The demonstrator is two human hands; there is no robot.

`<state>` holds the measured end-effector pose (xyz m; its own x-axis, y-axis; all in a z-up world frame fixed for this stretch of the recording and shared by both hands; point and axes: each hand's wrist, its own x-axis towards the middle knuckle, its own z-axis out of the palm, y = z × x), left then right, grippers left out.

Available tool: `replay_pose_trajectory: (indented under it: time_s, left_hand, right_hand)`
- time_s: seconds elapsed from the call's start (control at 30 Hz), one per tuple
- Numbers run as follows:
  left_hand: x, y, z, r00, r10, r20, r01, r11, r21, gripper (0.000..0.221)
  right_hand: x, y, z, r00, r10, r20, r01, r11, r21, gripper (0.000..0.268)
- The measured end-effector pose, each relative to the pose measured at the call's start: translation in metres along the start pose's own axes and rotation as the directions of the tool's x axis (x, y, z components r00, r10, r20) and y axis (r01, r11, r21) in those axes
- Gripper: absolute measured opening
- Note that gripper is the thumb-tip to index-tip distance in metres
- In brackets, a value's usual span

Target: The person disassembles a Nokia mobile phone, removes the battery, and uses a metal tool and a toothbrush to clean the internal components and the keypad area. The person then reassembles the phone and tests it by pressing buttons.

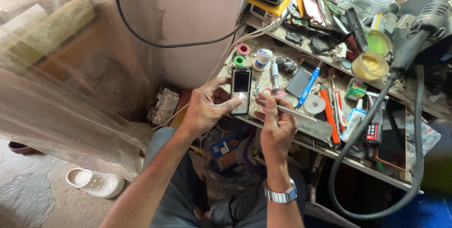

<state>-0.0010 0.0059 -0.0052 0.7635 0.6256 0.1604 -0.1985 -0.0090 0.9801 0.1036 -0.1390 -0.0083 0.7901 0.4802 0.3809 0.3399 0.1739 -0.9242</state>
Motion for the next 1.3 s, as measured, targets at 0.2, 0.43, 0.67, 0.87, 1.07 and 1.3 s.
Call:
replay_pose_trajectory:
  time_s: [0.2, 0.43, 0.67, 0.87, 1.07, 1.3]
  left_hand:
    - [0.005, -0.014, -0.009, 0.998, 0.009, 0.060, -0.004, 0.997, -0.083, 0.058]
    - [0.008, -0.024, -0.011, 0.996, -0.009, 0.094, 0.025, 0.985, -0.169, 0.060]
    - [0.009, -0.029, -0.011, 0.996, 0.040, 0.077, -0.027, 0.987, -0.159, 0.059]
    - [0.007, -0.023, -0.014, 0.995, 0.019, 0.099, -0.009, 0.995, -0.103, 0.059]
    - [0.006, -0.021, -0.013, 0.995, 0.027, 0.097, -0.017, 0.994, -0.104, 0.059]
    - [0.008, -0.025, -0.014, 0.995, 0.010, 0.102, 0.001, 0.993, -0.115, 0.058]
  right_hand:
    - [0.003, 0.010, 0.002, 0.999, -0.038, 0.032, 0.037, 0.999, 0.039, 0.021]
    - [0.024, 0.003, 0.008, 0.998, 0.001, 0.068, 0.004, 0.998, -0.067, 0.033]
    - [0.038, -0.019, 0.033, 0.993, -0.097, 0.062, 0.114, 0.909, -0.401, 0.062]
    - [0.039, -0.026, 0.025, 0.997, 0.006, 0.072, 0.020, 0.935, -0.354, 0.074]
    - [0.050, -0.025, 0.031, 1.000, 0.015, 0.008, -0.011, 0.933, -0.359, 0.076]
    - [0.029, -0.033, 0.007, 0.998, 0.056, 0.035, -0.030, 0.854, -0.519, 0.071]
